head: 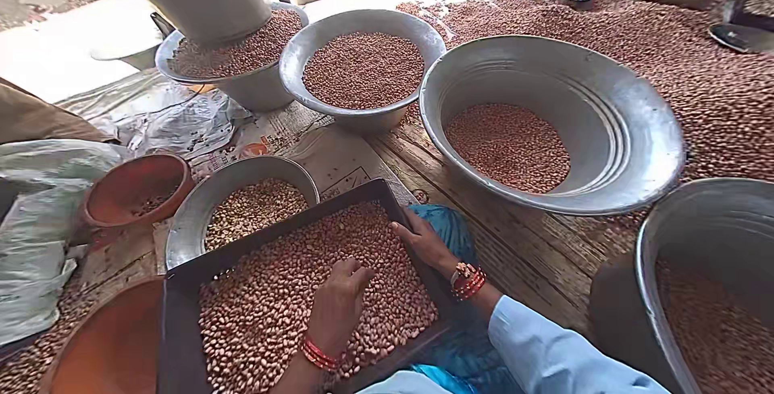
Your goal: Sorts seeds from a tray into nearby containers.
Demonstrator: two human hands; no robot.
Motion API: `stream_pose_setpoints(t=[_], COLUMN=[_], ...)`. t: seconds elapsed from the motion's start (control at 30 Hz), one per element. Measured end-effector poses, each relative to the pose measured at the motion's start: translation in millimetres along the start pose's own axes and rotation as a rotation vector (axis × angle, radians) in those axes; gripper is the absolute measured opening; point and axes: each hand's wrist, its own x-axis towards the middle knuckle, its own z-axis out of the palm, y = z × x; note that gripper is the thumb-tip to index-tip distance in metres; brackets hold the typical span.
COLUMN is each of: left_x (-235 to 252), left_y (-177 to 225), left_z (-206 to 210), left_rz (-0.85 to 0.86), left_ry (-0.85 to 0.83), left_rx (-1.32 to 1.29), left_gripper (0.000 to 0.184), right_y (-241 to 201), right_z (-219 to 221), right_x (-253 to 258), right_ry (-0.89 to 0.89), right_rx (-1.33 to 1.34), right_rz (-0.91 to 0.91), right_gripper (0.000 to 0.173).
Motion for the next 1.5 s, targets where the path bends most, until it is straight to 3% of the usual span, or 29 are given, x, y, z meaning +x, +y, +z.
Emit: stream_pose_setpoints(t=[0.17,0.23,0.3,0.37,0.47,0.57,0.73,0.83,0.93,1.0,1.13,1.23,1.33,1.5], left_x=[5.5,6.4,7.2,11.3,20.5,23.5,22.9,23.4,27.3,26.0,3.6,-8.9,-7.7,-4.1], left_y=[2.1,0.3,-4.0,-10.0,-6.1,16.7,40.3,28.2,-3.0,-22.6,-30.1,-14.3,-0.8,-5.9], left_z=[21.5,21.0,14.5,5.5,-4.3,4.4,24.8,24.7,8.9,-7.8,-20.7,-12.3,-6.7,-10.5], left_rz=[0.115,0.101,-0.002,-0.206,-0.331,-0.176,-0.069,-0.085,-0.337,-0.420,-0.278,-0.142,-0.180,-0.205], left_ry=[-0.035,-0.073,-0.130,-0.197,-0.276,-0.261,-0.356,-0.329,-0.258,-0.169,-0.204,-0.286,-0.446,-0.497], left_rx=[0.101,0.051,-0.116,-0.360,-0.496,-0.351,-0.171,-0.279,-0.521,-0.503,-0.353,-0.220,-0.154,-0.214], left_gripper=[0.007,0.007,0.011,0.022,0.030,0.019,0.022,0.018,0.015,0.021,0.018,0.015,0.020,0.018], right_y=[-18.5,-27.0,-24.1,-18.1,-19.7,-24.3,-25.0,-26.1,-28.0,-27.0,-33.6,-47.5,-72.8,-82.6], right_z=[-7.1,-9.6,-7.6,-5.0,0.5,5.6,11.9,13.8,14.2,15.1,18.4,19.2,18.9,35.9], right_x=[-25.4,-41.7,-54.8,-64.1,-72.1,-71.3,-73.1,-73.8,-74.7,-75.5,-73.2,-69.5,-69.6,-72.3], right_ry=[0.159,0.176,0.171,0.065,-0.093,-0.149,-0.151,-0.161,-0.189,-0.177,-0.261,-0.326,-0.370,-0.429], right_rx=[-0.341,-0.540,-0.748,-0.913,-1.065,-1.160,-1.209,-1.226,-1.230,-1.248,-1.272,-1.185,-1.043,-0.965], right_rz=[-0.125,-0.212,-0.405,-0.544,-0.501,-0.432,-0.382,-0.356,-0.340,-0.347,-0.275,-0.134,0.038,0.311], right_gripper=[0.054,0.042,0.018,0.009,0.010,0.012,0.014,0.014,0.015,0.015,0.016,0.020,0.029,0.035])
